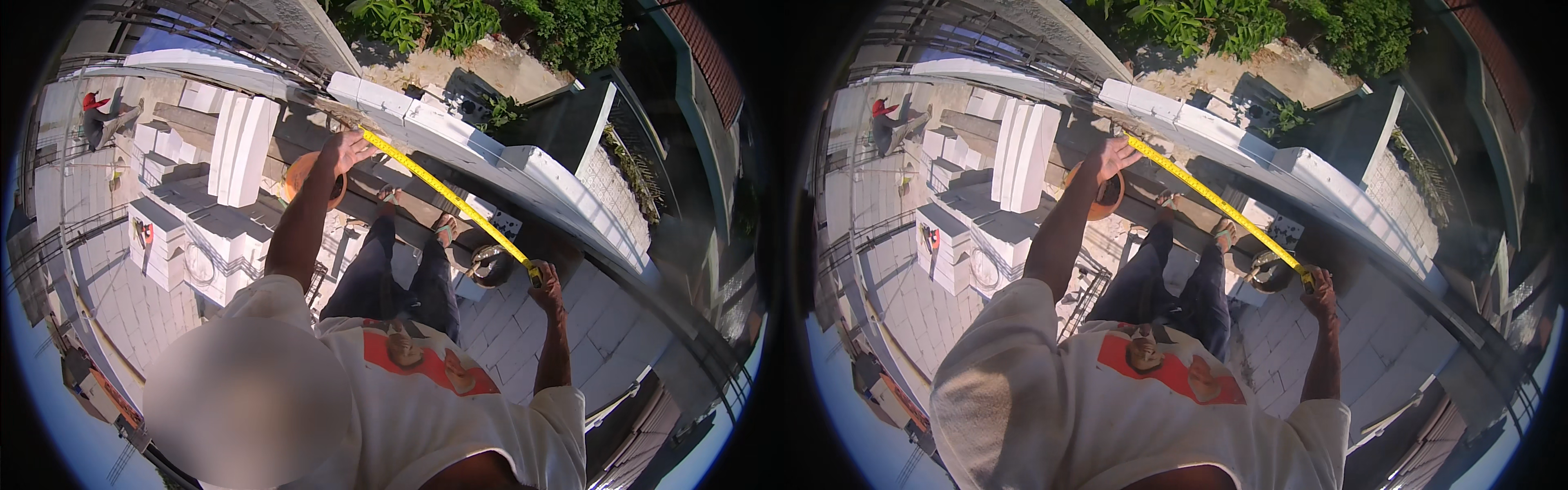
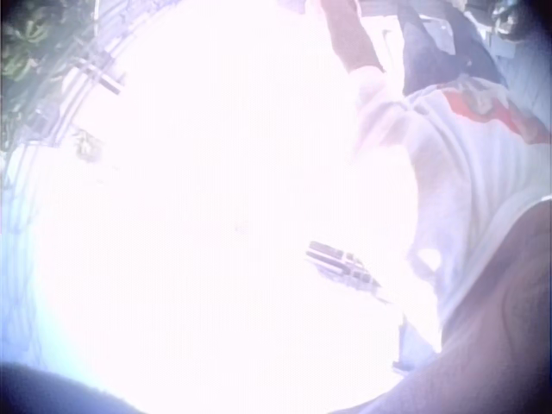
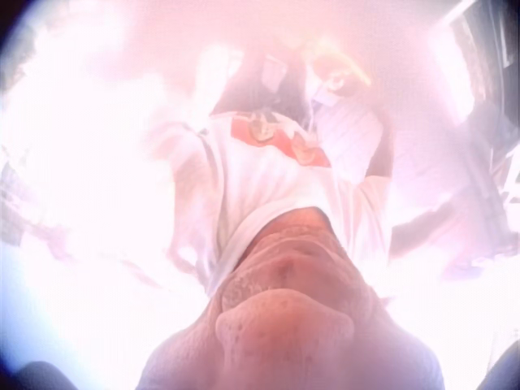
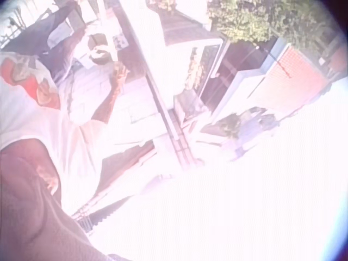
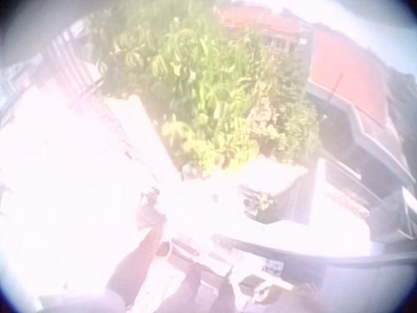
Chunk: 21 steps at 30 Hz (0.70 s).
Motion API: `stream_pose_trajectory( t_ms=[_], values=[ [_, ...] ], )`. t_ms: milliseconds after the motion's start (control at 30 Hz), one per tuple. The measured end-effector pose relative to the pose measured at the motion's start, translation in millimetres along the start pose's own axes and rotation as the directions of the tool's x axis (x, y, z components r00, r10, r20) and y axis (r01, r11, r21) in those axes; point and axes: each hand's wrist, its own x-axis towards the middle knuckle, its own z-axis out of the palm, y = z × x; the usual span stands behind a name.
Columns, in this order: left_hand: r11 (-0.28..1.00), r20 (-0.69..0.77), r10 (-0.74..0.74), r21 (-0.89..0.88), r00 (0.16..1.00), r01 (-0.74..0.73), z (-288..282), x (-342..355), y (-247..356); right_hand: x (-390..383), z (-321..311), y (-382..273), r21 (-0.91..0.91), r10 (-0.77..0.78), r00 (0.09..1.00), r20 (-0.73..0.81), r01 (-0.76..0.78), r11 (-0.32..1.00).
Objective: The person is installing white rectangular tiles onto a low wall on a rooftop. They use a trowel to apply mortar, a hammer to tap tiles into place, and a tape measure to check dimensions. The person repeatedly measures, applies mortar, and secures tiles along the wall.
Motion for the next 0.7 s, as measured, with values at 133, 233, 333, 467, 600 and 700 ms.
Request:
stream_pose_trajectory(
  t_ms=[133, 233, 333, 467, 600, 700],
  values=[
    [0.997, -0.176, 0.074, 0.025, 0.982, -0.071, 10, 45, 34, -24, -40, 12, -0.168, 0.167, 0.974, -0.153, -0.193, 0.967],
    [0.998, -0.243, 0.048, 0.042, 0.969, -0.038, 9, 80, 29, 16, -45, -20, -0.273, 0.082, 0.972, -0.219, -0.141, 0.952],
    [0.999, -0.282, 0.016, 0.041, 0.959, -0.005, 0, 108, 30, 65, -35, -52, -0.269, 0.245, 0.957, -0.155, -0.280, 0.922],
    [0.956, -0.266, 0.031, 0.290, 0.964, 0.049, -2, 131, 24, 105, -29, -83, -0.300, 0.219, 0.968, -0.121, -0.246, 0.922],
    [0.895, -0.320, 0.048, 0.435, 0.946, 0.102, 3, 138, 21, 129, -28, -83, -0.358, 0.229, 0.968, -0.104, -0.251, 0.899],
    [0.857, -0.245, 0.005, 0.501, 0.969, 0.123, -2, 137, 22, 140, -27, -65, -0.381, 0.255, 0.960, -0.115, -0.280, 0.881]
  ],
)
